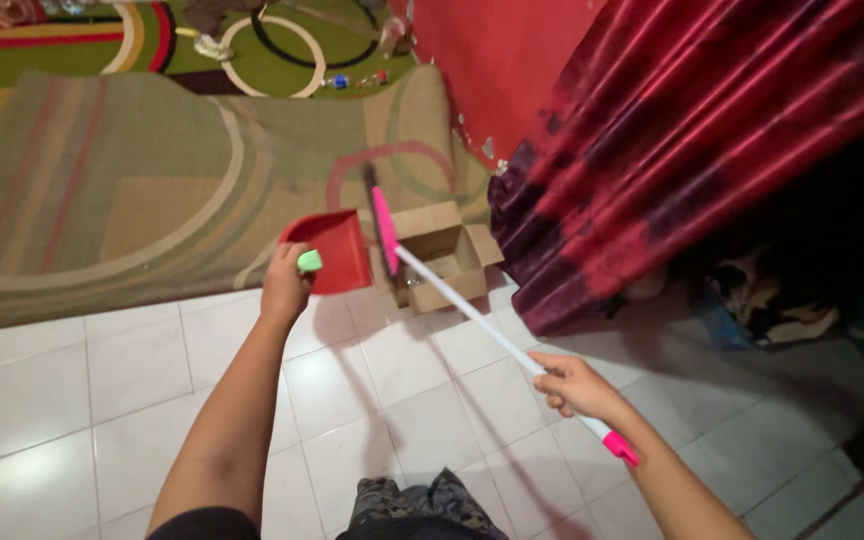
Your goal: The person sweeps debris from a tiled floor into a dustpan by hand using a small broom.
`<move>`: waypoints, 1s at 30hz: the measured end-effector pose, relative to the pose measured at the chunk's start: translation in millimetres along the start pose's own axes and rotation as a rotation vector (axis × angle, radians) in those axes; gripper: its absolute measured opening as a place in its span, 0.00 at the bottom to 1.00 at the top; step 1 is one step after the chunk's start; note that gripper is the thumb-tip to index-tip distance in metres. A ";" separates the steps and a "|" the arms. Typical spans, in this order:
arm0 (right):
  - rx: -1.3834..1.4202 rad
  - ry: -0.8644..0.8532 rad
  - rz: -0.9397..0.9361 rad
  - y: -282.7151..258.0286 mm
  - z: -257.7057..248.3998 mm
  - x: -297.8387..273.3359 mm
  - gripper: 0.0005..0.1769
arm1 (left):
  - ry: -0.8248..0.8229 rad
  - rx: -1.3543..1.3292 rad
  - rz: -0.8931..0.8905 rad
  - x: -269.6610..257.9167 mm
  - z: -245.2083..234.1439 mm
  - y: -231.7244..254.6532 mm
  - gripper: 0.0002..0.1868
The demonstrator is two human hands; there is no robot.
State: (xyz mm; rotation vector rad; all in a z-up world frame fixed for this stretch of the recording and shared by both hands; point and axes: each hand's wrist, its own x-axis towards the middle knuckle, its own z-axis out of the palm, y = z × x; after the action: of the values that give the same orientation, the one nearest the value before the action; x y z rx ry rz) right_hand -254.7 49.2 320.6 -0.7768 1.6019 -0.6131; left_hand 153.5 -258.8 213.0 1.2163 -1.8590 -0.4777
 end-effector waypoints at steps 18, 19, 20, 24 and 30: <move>-0.515 0.361 -0.189 13.3 -140.0 120.9 0.30 | -0.753 0.353 0.703 33.3 214.3 101.5 0.17; -0.451 0.329 -0.161 10.0 -147.7 123.4 0.30 | -0.774 0.359 0.712 28.8 223.2 101.5 0.18; -0.387 0.298 -0.132 6.7 -154.7 125.0 0.30 | -0.796 0.365 0.722 24.1 230.9 101.9 0.19; -0.370 0.263 -0.071 7.2 -164.7 127.1 0.29 | -0.878 0.413 0.695 10.8 242.4 100.3 0.21; -0.406 0.212 -0.100 10.3 -173.3 122.3 0.30 | -0.854 0.417 0.668 7.3 245.8 102.6 0.19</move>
State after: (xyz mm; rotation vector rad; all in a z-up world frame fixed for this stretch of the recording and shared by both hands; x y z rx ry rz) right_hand -437.3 -43.5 264.4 -1.1263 1.9226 -0.4559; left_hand -104.3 -249.4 146.5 0.5527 -3.0481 -0.2366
